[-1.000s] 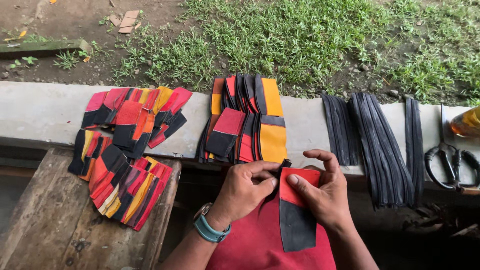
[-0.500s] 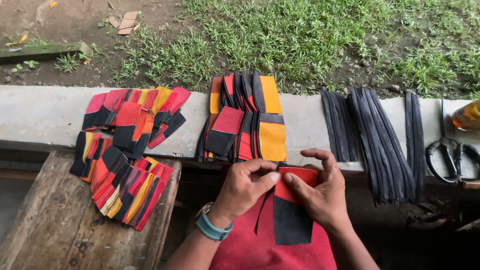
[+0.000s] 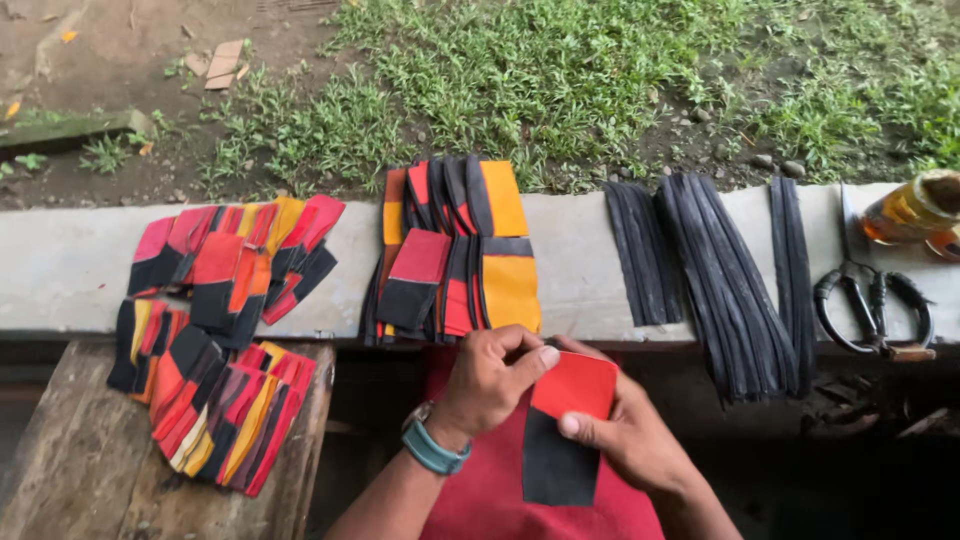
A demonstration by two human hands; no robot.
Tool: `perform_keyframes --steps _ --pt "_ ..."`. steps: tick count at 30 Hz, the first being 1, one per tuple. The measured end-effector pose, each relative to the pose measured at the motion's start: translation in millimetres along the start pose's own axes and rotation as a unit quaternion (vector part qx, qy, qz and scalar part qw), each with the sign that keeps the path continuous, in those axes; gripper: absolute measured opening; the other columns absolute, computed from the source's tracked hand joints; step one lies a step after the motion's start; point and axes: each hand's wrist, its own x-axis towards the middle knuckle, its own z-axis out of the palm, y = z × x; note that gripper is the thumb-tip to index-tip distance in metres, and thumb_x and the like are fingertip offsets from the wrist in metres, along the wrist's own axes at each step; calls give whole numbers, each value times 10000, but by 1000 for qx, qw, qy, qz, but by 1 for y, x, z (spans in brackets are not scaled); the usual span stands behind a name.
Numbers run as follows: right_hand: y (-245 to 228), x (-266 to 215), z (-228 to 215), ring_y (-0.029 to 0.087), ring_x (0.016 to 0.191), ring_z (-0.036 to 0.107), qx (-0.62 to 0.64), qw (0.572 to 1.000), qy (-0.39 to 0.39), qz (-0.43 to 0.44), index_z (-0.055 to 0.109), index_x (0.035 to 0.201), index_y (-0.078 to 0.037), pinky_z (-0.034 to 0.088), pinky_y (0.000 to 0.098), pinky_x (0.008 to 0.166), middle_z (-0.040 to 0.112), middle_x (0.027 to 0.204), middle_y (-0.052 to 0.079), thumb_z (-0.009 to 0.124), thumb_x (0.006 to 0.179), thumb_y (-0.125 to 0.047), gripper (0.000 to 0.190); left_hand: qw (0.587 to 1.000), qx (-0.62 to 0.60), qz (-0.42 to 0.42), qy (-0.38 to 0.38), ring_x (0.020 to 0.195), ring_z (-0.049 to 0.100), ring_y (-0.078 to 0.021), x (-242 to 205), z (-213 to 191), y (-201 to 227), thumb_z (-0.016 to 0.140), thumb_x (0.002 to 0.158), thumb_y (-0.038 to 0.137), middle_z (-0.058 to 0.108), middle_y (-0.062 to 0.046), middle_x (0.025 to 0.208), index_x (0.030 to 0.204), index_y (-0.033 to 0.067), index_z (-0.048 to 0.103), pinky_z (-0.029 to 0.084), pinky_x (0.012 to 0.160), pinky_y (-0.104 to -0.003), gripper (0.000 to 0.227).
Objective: The person attaches thin strips to the edges of rectangular leather pieces by hand, moving finished items into stacks and picking up new ones from a workbench.
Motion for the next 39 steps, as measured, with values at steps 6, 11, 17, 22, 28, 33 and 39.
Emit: perform_keyframes --steps 6,11,17,22,28,33,39 --pt "14 -12 -11 176 1234 587 151 985 47 61 470 1500 9 469 364 1048 638 1361 94 763 857 -226 745 995 -43 -6 -95 850 655 -21 9 -3 4 681 984 155 770 1 922 1055 -7 770 555 778 -223 198" --pt "0 -16 -13 187 1259 586 178 983 27 42 460 1501 27 475 373 1054 631 1377 109 742 877 -229 731 987 -23 -70 -140 843 676 -48 -4 -17 17 704 893 58 768 -24 930 1161 -16 742 568 755 -230 281" --pt "-7 -12 -3 194 1134 640 168 982 49 67 534 1436 20 523 383 962 682 1277 120 726 883 -199 626 983 -62 -84 -150 868 700 -70 -17 -17 31 695 875 20 770 -57 971 1188 -46 718 593 795 -241 321" --pt "0 -14 -2 198 1115 658 163 985 34 55 595 1337 65 542 381 950 697 1244 130 721 908 -205 522 987 -51 -76 -135 869 706 -76 -23 -21 34 695 876 27 777 -63 969 1160 -47 728 604 805 -256 295" --pt "8 -14 1 152 1042 640 60 996 51 33 632 1302 66 532 342 898 700 1155 85 734 944 -181 446 993 -46 -51 -91 784 661 -58 -25 -16 26 751 907 102 744 -32 843 974 -52 746 550 689 -235 168" --pt "8 -19 2 126 1021 664 109 991 48 69 606 1307 -10 563 331 876 717 1133 43 747 845 -142 502 997 34 -23 -60 722 586 -75 -11 -10 21 744 942 148 691 -36 762 925 -54 758 501 641 -252 204" --pt "6 -26 -6 164 913 681 149 982 94 68 634 1286 44 578 320 733 735 1104 107 742 859 -145 479 978 -93 -54 -177 906 687 -71 -18 -20 18 687 910 52 756 -37 988 1179 -42 715 585 831 -250 287"
